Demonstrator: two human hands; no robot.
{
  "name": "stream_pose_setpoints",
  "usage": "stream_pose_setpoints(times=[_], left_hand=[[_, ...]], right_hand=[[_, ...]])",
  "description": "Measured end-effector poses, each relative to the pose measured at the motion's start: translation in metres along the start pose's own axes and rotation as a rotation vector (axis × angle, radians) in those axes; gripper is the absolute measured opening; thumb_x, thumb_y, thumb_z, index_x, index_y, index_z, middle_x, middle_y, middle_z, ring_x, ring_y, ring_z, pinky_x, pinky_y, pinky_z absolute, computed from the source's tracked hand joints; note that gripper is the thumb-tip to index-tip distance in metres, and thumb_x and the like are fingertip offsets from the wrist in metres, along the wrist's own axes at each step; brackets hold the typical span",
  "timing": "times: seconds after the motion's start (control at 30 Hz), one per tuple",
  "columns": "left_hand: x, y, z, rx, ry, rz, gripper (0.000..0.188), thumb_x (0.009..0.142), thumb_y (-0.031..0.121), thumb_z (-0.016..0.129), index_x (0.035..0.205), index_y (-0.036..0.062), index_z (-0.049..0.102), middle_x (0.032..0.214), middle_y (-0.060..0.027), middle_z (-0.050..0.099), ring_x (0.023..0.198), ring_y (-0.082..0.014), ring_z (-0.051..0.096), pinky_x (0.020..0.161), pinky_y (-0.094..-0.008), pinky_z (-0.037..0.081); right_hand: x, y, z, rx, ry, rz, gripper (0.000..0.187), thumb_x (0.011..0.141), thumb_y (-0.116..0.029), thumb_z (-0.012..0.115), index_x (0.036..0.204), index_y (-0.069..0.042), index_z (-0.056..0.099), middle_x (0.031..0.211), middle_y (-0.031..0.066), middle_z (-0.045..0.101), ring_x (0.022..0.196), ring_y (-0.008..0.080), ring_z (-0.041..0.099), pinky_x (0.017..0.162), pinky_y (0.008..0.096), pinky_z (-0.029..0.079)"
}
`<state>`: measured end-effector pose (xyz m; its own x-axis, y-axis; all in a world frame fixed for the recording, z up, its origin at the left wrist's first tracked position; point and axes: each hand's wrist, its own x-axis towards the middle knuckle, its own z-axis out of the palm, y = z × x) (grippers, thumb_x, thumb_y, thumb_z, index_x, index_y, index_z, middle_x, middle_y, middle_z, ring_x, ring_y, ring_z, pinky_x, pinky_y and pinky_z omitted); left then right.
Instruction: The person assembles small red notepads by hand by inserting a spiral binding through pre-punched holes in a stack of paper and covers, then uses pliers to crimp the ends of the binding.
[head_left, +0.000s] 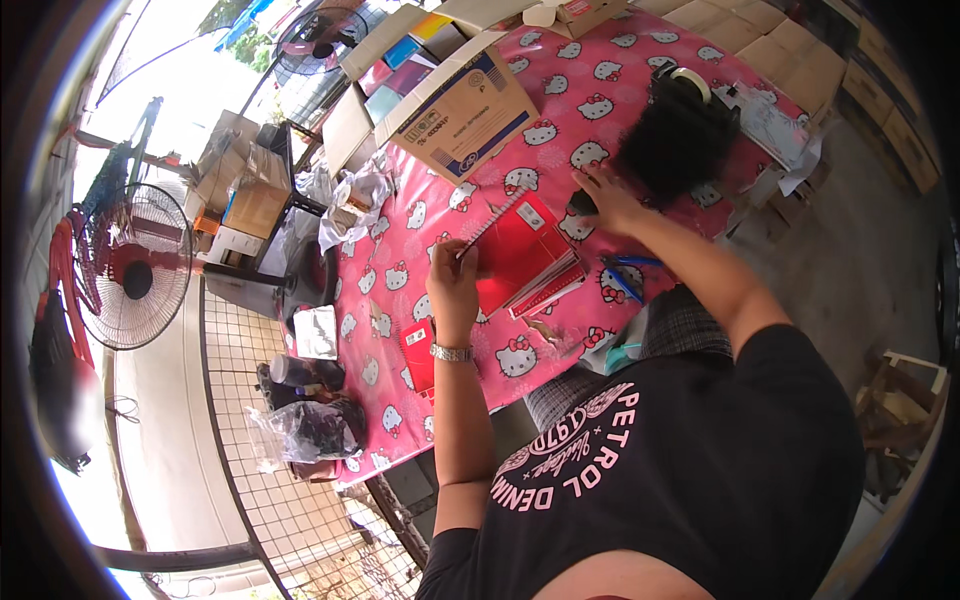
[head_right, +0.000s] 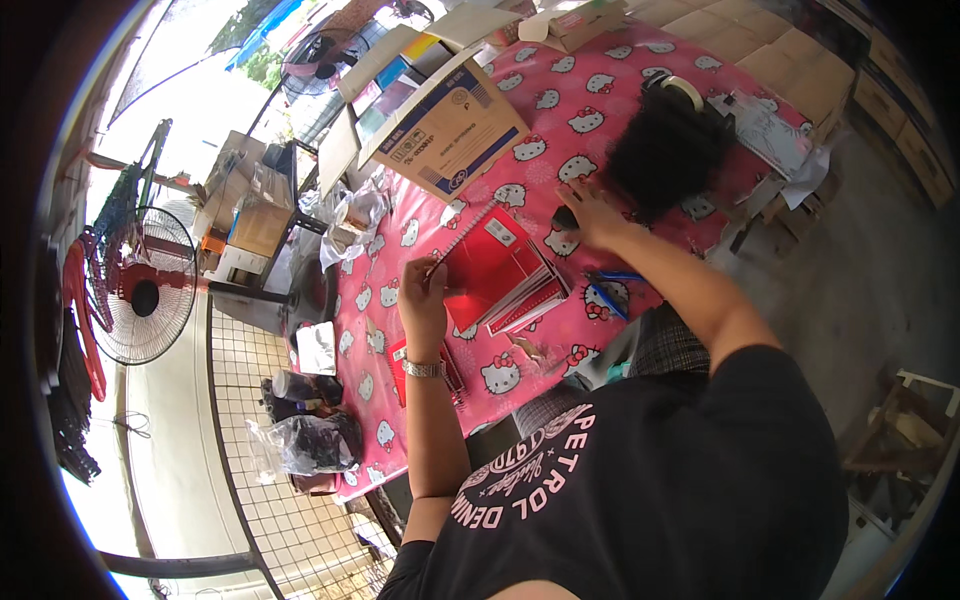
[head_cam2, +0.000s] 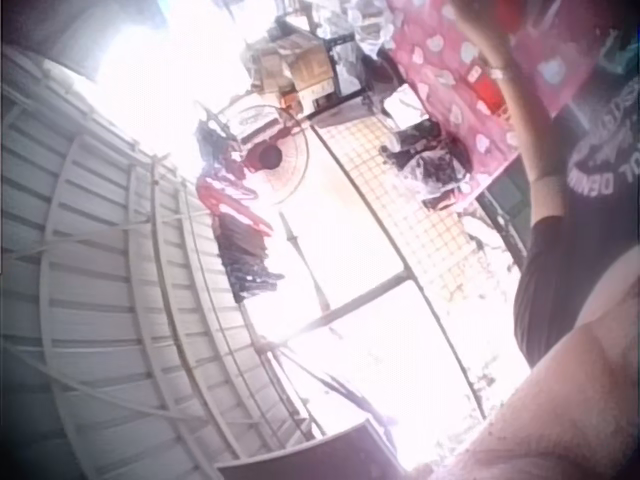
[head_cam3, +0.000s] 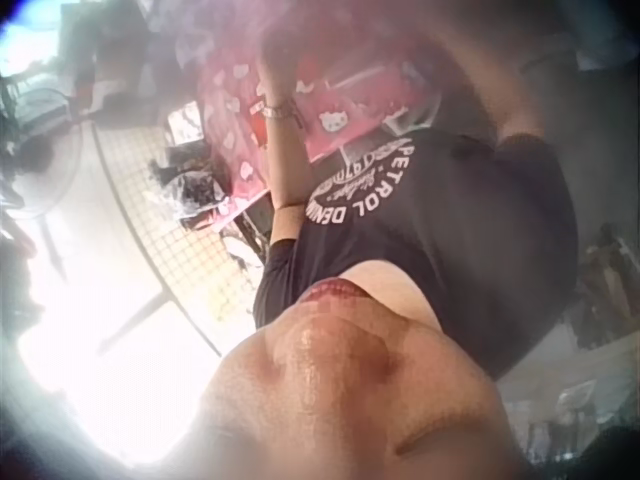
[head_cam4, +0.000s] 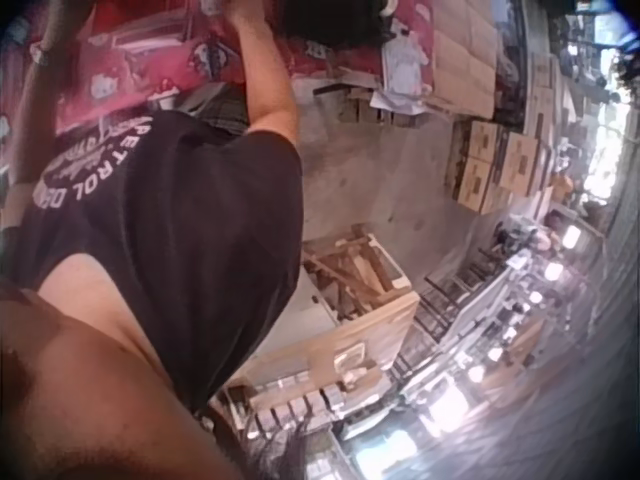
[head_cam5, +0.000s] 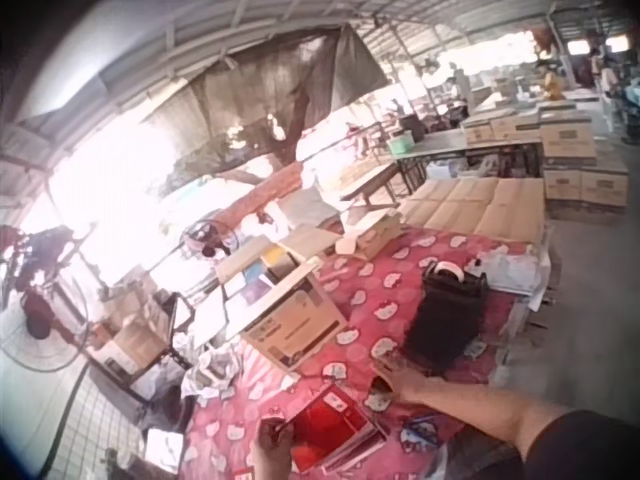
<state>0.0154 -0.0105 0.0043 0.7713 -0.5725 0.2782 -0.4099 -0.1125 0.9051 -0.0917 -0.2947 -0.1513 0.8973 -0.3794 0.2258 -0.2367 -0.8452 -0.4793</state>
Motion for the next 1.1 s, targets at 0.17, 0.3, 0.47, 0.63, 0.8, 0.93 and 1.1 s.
stream_pose_setpoints(times=[0.17, 0.3, 0.47, 0.63, 0.8, 0.93, 1.1], left_hand=[[-0.011, -0.005, 0.007, 0.116, 0.146, -0.063, 0.017, 0.097, 0.012, 0.062, 0.107, -0.0012, 0.058, 0.073, -0.0072, 0.061, 0.057, -0.0132, 0.065, 0.050, -0.0276, 0.053], [-0.013, 0.008, 0.022, 0.215, 0.144, 0.061, 0.020, 0.098, 0.016, 0.063, 0.110, 0.0007, 0.060, 0.071, -0.0086, 0.060, 0.056, -0.0156, 0.065, 0.050, -0.0283, 0.053], [-0.014, -0.004, 0.006, 0.152, 0.168, -0.061, 0.018, 0.099, 0.016, 0.062, 0.108, 0.0009, 0.059, 0.077, -0.0091, 0.063, 0.060, -0.0148, 0.066, 0.052, -0.0291, 0.057], [-0.014, 0.005, 0.019, 0.128, 0.169, 0.033, 0.019, 0.099, 0.017, 0.062, 0.107, -0.0002, 0.058, 0.076, -0.0076, 0.062, 0.064, -0.0110, 0.064, 0.052, -0.0288, 0.057], [-0.019, -0.002, 0.016, 0.009, 0.163, 0.001, 0.014, 0.098, 0.009, 0.061, 0.108, -0.0003, 0.060, 0.080, -0.0080, 0.065, 0.071, -0.0109, 0.066, 0.060, -0.0283, 0.059], [-0.023, -0.024, 0.005, 0.093, 0.140, 0.100, 0.009, 0.098, 0.002, 0.058, 0.106, -0.0019, 0.061, 0.088, -0.0088, 0.069, 0.078, -0.0105, 0.067, 0.069, -0.0269, 0.058], [-0.026, -0.018, 0.012, -0.151, 0.132, 0.013, 0.014, 0.095, -0.004, 0.058, 0.109, -0.0040, 0.061, 0.096, -0.0071, 0.069, 0.085, -0.0107, 0.066, 0.072, -0.0266, 0.058]], right_hand=[[-0.132, -0.051, 0.000, -0.111, 0.033, 0.138, 0.082, 0.079, -0.027, 0.076, 0.148, -0.006, 0.035, 0.141, 0.0193, 0.044, 0.127, 0.0420, 0.044, 0.105, 0.0557, 0.039], [-0.138, -0.038, -0.018, -0.036, -0.027, 0.097, 0.066, 0.080, -0.020, 0.074, 0.139, -0.004, 0.047, 0.128, 0.0175, 0.054, 0.119, 0.0406, 0.050, 0.101, 0.0527, 0.041], [-0.096, -0.106, -0.087, 0.323, 0.431, -0.156, 0.055, 0.079, -0.015, 0.073, 0.131, -0.003, 0.055, 0.122, 0.0157, 0.058, 0.112, 0.0372, 0.054, 0.100, 0.0476, 0.043], [-0.077, -0.162, -0.108, 0.444, 0.328, -0.398, 0.054, 0.078, -0.016, 0.075, 0.128, -0.004, 0.059, 0.121, 0.0133, 0.059, 0.109, 0.0335, 0.056, 0.098, 0.0459, 0.044], [-0.067, -0.187, -0.099, 0.416, 0.327, -0.432, 0.056, 0.076, -0.017, 0.076, 0.127, -0.004, 0.060, 0.118, 0.0112, 0.060, 0.108, 0.0311, 0.057, 0.099, 0.0455, 0.043], [-0.063, -0.193, -0.096, 0.312, 0.332, -0.456, 0.057, 0.074, -0.018, 0.077, 0.127, -0.003, 0.060, 0.118, 0.0112, 0.060, 0.109, 0.0318, 0.057, 0.098, 0.0477, 0.043], [-0.059, -0.194, -0.098, 0.202, 0.323, -0.469, 0.053, 0.075, -0.017, 0.076, 0.124, -0.003, 0.063, 0.111, 0.0122, 0.062, 0.106, 0.0322, 0.058, 0.096, 0.0474, 0.045]])
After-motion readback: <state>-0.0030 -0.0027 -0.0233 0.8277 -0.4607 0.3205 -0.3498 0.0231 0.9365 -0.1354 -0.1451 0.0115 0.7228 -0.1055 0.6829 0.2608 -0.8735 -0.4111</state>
